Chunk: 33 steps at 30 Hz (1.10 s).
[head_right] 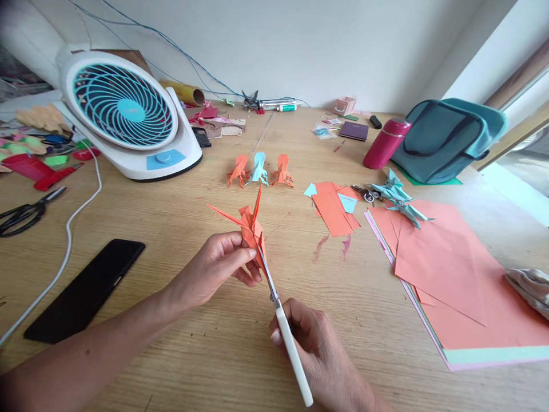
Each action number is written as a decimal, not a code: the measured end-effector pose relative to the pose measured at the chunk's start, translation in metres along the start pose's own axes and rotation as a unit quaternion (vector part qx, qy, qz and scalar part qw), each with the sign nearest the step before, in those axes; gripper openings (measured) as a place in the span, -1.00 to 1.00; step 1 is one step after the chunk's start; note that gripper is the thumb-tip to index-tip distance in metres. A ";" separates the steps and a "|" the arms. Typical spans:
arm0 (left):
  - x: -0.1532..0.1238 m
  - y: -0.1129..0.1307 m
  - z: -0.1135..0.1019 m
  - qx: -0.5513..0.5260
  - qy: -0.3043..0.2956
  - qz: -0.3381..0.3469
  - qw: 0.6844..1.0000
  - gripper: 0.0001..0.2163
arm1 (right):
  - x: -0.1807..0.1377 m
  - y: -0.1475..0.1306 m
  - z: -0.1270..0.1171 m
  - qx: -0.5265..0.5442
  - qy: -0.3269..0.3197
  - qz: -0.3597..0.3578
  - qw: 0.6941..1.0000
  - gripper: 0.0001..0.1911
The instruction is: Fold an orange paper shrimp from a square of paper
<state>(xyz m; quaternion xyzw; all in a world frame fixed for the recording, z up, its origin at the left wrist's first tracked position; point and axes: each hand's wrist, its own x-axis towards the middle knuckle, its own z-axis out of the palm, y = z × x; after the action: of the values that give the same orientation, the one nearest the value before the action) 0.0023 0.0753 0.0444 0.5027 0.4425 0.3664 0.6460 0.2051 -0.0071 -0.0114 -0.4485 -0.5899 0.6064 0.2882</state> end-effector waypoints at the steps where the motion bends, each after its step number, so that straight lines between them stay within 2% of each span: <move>1: 0.000 0.000 0.000 -0.001 0.000 0.000 1.000 -0.90 | 0.000 0.000 0.000 0.001 0.000 0.000 1.000 -0.46; 33: -0.001 0.002 0.000 0.008 -0.008 0.006 1.000 -0.88 | -0.001 0.001 0.001 -0.037 0.018 -0.020 0.999 -0.45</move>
<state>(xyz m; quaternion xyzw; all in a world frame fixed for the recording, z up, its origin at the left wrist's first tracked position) 0.0018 0.0746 0.0466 0.5133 0.4373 0.3629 0.6431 0.2052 -0.0085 -0.0117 -0.4580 -0.6153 0.5704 0.2939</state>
